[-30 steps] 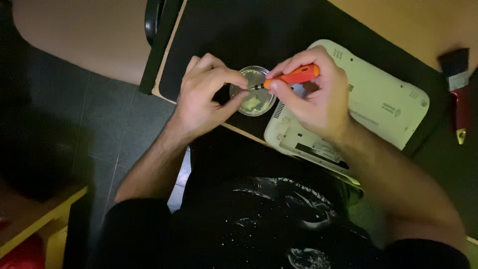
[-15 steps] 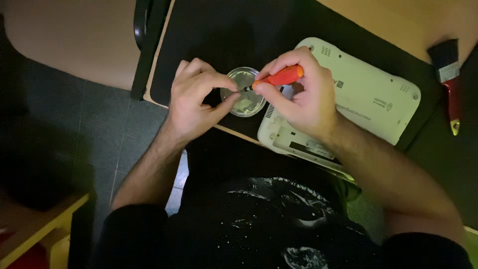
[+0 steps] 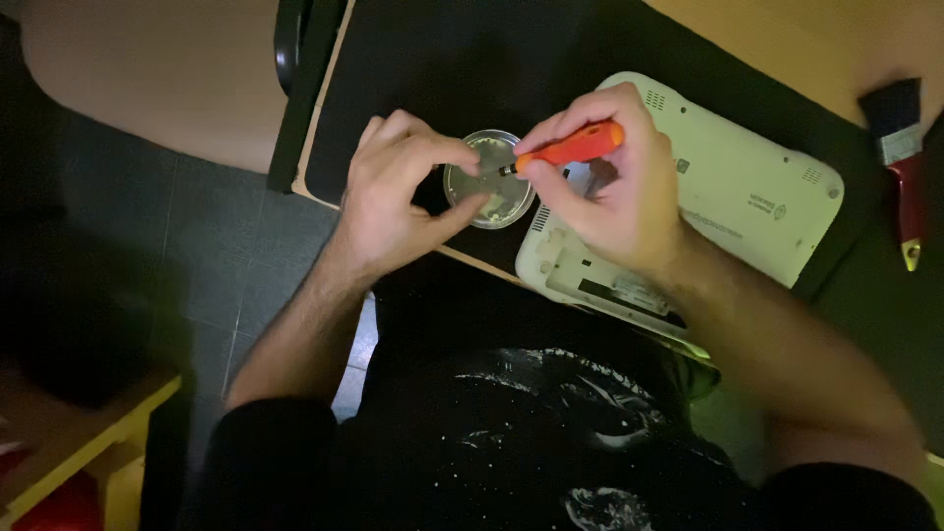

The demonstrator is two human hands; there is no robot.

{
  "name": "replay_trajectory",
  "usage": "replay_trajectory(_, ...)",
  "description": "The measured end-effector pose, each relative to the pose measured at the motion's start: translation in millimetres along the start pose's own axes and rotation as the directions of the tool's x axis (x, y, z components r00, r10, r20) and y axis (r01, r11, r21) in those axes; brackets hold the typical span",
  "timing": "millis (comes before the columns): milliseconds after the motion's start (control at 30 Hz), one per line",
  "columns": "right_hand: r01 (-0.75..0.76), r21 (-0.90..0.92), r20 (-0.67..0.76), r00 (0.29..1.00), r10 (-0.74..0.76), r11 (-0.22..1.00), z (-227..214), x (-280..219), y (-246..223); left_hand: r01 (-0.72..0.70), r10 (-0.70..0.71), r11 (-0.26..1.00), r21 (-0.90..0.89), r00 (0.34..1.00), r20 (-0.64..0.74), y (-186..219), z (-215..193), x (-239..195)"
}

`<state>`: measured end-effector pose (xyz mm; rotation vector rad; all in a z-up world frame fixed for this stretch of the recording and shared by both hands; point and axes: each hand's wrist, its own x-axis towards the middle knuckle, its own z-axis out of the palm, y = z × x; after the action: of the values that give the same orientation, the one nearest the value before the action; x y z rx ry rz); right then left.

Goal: The person uses a screwdriver to remove screws from the back of a small laptop, placing them into a small round container. The person flips the laptop over and continues to remove screws from the bottom, placing them into the container.

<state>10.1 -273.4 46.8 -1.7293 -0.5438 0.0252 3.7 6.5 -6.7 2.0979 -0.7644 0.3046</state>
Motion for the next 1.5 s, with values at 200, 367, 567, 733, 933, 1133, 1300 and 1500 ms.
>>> replay_trajectory(200, 0.034, 0.079, 0.030, 0.999, -0.036, 0.996, -53, -37, -25, -0.108, 0.106, 0.993, -0.036, 0.992, -0.068, -4, 0, -4)
replay_trajectory(367, -0.038, -0.024, -0.091, 0.995, 0.035, 0.999, -82, -126, -29, -0.273, 0.279, 0.957, 0.100, 0.958, -0.063, 17, 24, -7)
replay_trajectory(567, -0.167, -0.048, -0.186, 0.970, 0.155, 0.985, -76, -197, -29, -0.484, 0.476, 0.874, 0.041, 0.871, 0.121, 78, 90, -2)
replay_trajectory(733, -0.156, -0.048, -0.234, 0.962, 0.140, 0.987, -69, -214, -17, -0.545, 0.535, 0.836, 0.059, 0.835, 0.129, 96, 110, 10)
replay_trajectory(933, -0.151, -0.046, -0.272, 0.953, 0.133, 0.987, -55, -225, -7, -0.530, 0.517, 0.847, 0.036, 0.838, 0.174, 100, 106, 11)
replay_trajectory(1133, -0.050, -0.124, -0.256, 0.967, 0.017, 0.991, -49, -211, -13, -0.527, 0.518, 0.848, 0.052, 0.846, 0.127, 98, 111, 7)
replay_trajectory(1300, -0.030, -0.120, -0.227, 0.974, 0.002, 0.992, -51, -205, -14, -0.521, 0.509, 0.853, 0.029, 0.843, 0.175, 99, 106, 10)
replay_trajectory(1500, -0.015, -0.150, -0.250, 0.968, -0.023, 0.989, -48, -208, -10, -0.524, 0.515, 0.852, 0.018, 0.843, 0.155, 97, 109, 9)
